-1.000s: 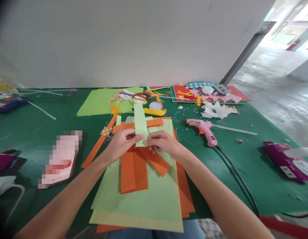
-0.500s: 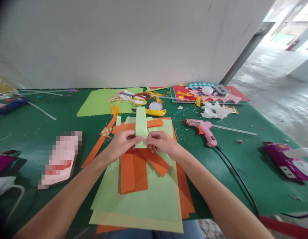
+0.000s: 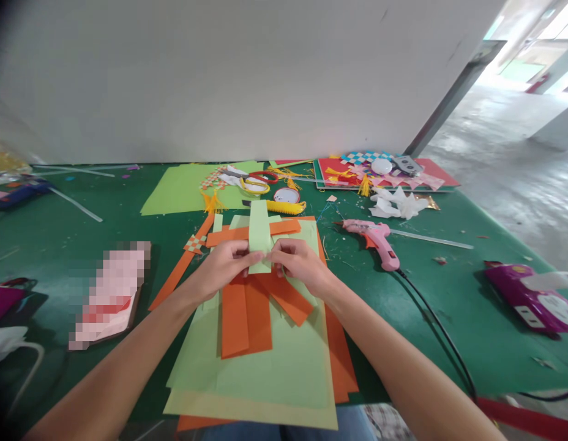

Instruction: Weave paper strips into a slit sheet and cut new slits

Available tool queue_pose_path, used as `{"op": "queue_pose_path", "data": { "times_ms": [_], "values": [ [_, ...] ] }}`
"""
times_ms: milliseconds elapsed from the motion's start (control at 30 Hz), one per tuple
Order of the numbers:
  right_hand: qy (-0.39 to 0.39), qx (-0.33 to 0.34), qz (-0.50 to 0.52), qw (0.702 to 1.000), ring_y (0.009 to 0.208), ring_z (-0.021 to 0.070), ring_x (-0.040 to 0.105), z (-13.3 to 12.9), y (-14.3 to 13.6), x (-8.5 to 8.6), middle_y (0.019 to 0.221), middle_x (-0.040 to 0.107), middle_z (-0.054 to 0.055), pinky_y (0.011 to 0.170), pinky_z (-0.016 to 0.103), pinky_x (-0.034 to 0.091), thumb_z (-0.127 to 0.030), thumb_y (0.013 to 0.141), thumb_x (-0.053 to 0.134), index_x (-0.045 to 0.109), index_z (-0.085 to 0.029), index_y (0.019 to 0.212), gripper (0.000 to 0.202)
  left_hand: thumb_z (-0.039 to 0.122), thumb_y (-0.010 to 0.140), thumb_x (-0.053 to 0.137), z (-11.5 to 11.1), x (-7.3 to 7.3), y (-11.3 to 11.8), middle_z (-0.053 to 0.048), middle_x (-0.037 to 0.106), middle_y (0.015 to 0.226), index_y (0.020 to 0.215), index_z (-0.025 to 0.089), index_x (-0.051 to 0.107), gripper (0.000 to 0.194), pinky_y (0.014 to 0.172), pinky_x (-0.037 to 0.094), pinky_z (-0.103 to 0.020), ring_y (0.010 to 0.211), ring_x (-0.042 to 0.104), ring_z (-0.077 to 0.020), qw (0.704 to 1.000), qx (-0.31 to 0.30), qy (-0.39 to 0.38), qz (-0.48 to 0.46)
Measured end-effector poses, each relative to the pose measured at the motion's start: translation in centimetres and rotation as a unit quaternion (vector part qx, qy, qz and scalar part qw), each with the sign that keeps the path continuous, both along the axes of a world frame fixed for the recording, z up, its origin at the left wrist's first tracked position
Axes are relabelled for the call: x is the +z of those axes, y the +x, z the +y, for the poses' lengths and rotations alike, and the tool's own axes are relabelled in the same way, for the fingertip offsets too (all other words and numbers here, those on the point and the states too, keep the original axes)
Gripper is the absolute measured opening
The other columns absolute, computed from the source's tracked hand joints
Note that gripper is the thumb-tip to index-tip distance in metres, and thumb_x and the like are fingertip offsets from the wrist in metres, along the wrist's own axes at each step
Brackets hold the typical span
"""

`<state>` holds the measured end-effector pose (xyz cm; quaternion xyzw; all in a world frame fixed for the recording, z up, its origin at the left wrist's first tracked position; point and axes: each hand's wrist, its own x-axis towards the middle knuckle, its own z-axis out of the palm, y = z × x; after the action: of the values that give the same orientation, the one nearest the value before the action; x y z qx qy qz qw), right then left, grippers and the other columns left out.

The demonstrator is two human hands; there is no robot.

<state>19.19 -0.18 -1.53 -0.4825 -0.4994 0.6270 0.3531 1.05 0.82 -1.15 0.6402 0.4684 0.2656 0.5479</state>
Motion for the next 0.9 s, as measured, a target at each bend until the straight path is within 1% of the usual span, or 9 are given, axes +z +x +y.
{"op": "queue_pose_path", "data": {
  "times_ms": [100, 200, 300, 400, 567, 767, 900],
  "values": [
    [0.015, -0.026, 0.015, 0.999, 0.047, 0.0074, 0.041, 0.0, -0.1, -0.1, 0.051, 0.05, -0.004, 0.043, 0.023, 0.02, -0.027, 0.073, 0.062, 0.051, -0.017, 0.061, 0.019, 0.044, 0.079, 0.062, 0.0, -0.2, 0.0, 0.002, 0.054, 0.061, 0.075, 0.015, 0.059, 0.03, 0.049, 0.038, -0.021, 0.052, 0.05, -0.0098, 1.0, -0.01, -0.004, 0.0],
    [0.029, -0.04, 0.031, 0.998, 0.046, 0.0073, 0.04, 0.1, -0.2, -0.3, 0.05, 0.049, -0.005, 0.043, 0.023, 0.02, -0.026, 0.073, 0.063, 0.052, -0.017, 0.061, 0.018, 0.043, 0.079, 0.062, 0.0, -0.2, 0.0, 0.001, 0.055, 0.064, 0.073, 0.015, 0.057, 0.029, 0.049, 0.038, -0.021, 0.052, 0.049, -0.0095, 1.0, -0.011, -0.005, -0.001],
    [0.031, -0.058, 0.045, 0.997, 0.045, 0.0071, 0.038, 0.2, -0.2, -0.4, 0.049, 0.048, -0.005, 0.043, 0.023, 0.019, -0.026, 0.072, 0.064, 0.051, -0.018, 0.062, 0.018, 0.043, 0.079, 0.062, -0.2, 0.0, 0.2, 0.002, 0.052, 0.059, 0.07, 0.015, 0.056, 0.029, 0.048, 0.036, -0.02, 0.052, 0.049, -0.0099, 1.0, -0.02, -0.001, 0.009],
    [0.029, -0.085, 0.053, 0.994, 0.046, 0.0075, 0.04, 0.3, 0.0, -0.4, 0.049, 0.048, -0.005, 0.042, 0.024, 0.017, -0.025, 0.072, 0.065, 0.051, -0.018, 0.061, 0.019, 0.042, 0.079, 0.062, -0.5, 0.4, 0.4, 0.003, 0.05, 0.053, 0.067, 0.015, 0.053, 0.031, 0.047, 0.033, -0.02, 0.051, 0.048, -0.0102, 0.999, -0.035, -0.006, 0.031],
    [0.047, -0.11, 0.074, 0.99, 0.049, 0.0083, 0.042, 0.6, 0.5, -0.4, 0.052, 0.048, -0.004, 0.044, 0.024, 0.016, -0.023, 0.072, 0.064, 0.052, -0.018, 0.063, 0.016, 0.044, 0.082, 0.057, -0.7, 0.6, 0.5, 0.002, 0.051, 0.055, 0.069, 0.015, 0.054, 0.032, 0.047, 0.034, -0.021, 0.051, 0.048, -0.0109, 0.996, -0.072, -0.014, 0.053],
    [0.071, -0.143, 0.085, 0.984, 0.049, 0.0079, 0.041, 0.8, 1.0, 0.1, 0.054, 0.049, -0.003, 0.044, 0.025, 0.017, -0.021, 0.072, 0.063, 0.052, -0.018, 0.062, 0.015, 0.048, 0.082, 0.055, -0.9, 0.6, 0.4, 0.001, 0.053, 0.058, 0.072, 0.015, 0.056, 0.035, 0.048, 0.035, -0.023, 0.053, 0.048, -0.0116, 0.992, -0.116, -0.023, 0.051],
    [0.077, -0.182, 0.095, 0.976, 0.05, 0.0081, 0.043, 1.2, 1.7, 0.6, 0.055, 0.046, -0.003, 0.043, 0.024, 0.017, -0.02, 0.069, 0.064, 0.052, -0.018, 0.061, 0.015, 0.048, 0.08, 0.058, -1.1, 0.8, 0.5, 0.001, 0.053, 0.057, 0.067, 0.016, 0.053, 0.035, 0.048, 0.033, -0.022, 0.053, 0.049, -0.0118, 0.987, -0.143, -0.032, 0.059]
  ]
}}
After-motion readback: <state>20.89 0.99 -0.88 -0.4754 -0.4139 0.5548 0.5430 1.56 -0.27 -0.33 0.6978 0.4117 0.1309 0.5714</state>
